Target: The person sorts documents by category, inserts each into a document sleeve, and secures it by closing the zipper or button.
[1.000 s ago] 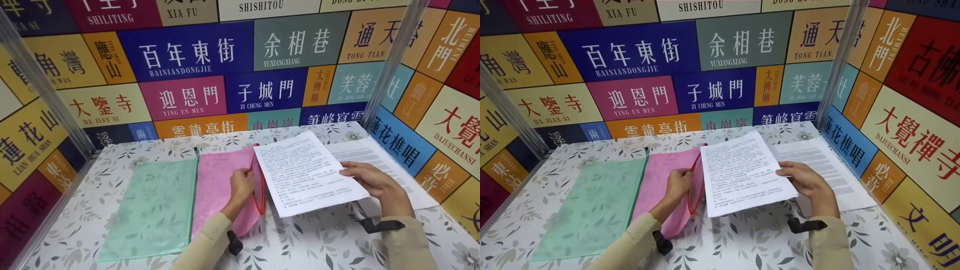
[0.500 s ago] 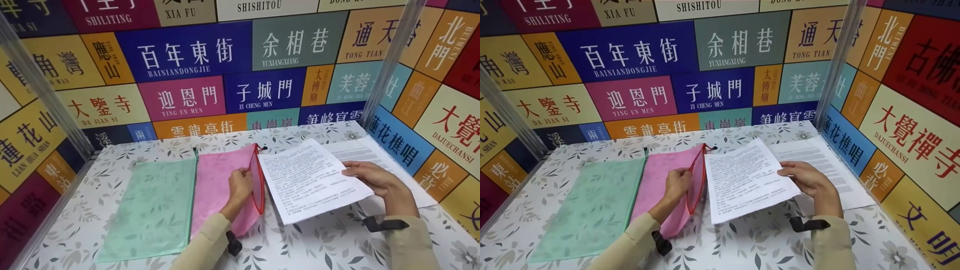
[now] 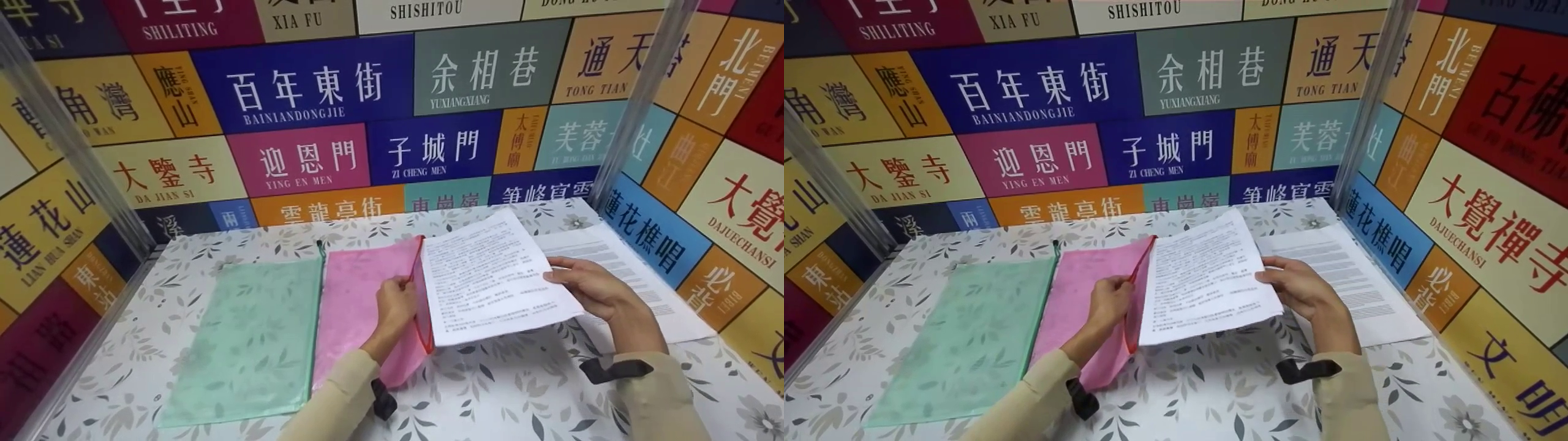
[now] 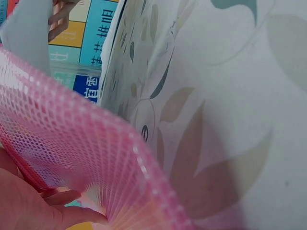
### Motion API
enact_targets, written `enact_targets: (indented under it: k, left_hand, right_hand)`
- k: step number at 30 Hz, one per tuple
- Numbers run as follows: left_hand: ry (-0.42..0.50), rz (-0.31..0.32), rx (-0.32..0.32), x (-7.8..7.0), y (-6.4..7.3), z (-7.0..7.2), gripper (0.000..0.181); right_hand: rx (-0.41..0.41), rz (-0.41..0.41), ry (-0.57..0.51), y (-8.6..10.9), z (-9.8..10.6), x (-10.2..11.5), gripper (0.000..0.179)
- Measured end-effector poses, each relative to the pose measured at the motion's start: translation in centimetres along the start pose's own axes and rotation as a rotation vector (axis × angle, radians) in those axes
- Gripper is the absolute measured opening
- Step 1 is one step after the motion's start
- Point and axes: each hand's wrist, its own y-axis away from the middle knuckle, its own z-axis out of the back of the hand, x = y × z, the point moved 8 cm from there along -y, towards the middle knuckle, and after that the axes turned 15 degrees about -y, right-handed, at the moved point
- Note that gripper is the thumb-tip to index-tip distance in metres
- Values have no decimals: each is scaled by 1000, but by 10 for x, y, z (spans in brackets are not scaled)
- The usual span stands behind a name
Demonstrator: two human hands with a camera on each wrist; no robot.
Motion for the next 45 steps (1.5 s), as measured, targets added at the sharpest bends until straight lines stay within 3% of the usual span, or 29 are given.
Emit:
enact_targets:
  k: [8,16,24,31,41,45]
  left_hand:
    - [1,11,-8,0,0,1,25]
    - [0,13,1,-1,-1,0,23]
    - [-18,-3,0,0,-4,-1,21]
    - [-25,-4,42,1,-3,-3,20]
    - [-15,-43,76,-1,2,-5,19]
    - [-16,-47,106,-1,3,-7,19]
  right_hand:
    - [16,60,53,-6,-15,0,54]
    - [-20,72,102,-5,-21,4,66]
    - [-39,98,131,-4,-25,8,65]
    - [-105,144,148,-2,-28,14,64]
    - [-149,216,294,2,-34,21,56]
    - [-171,221,300,3,-36,22,56]
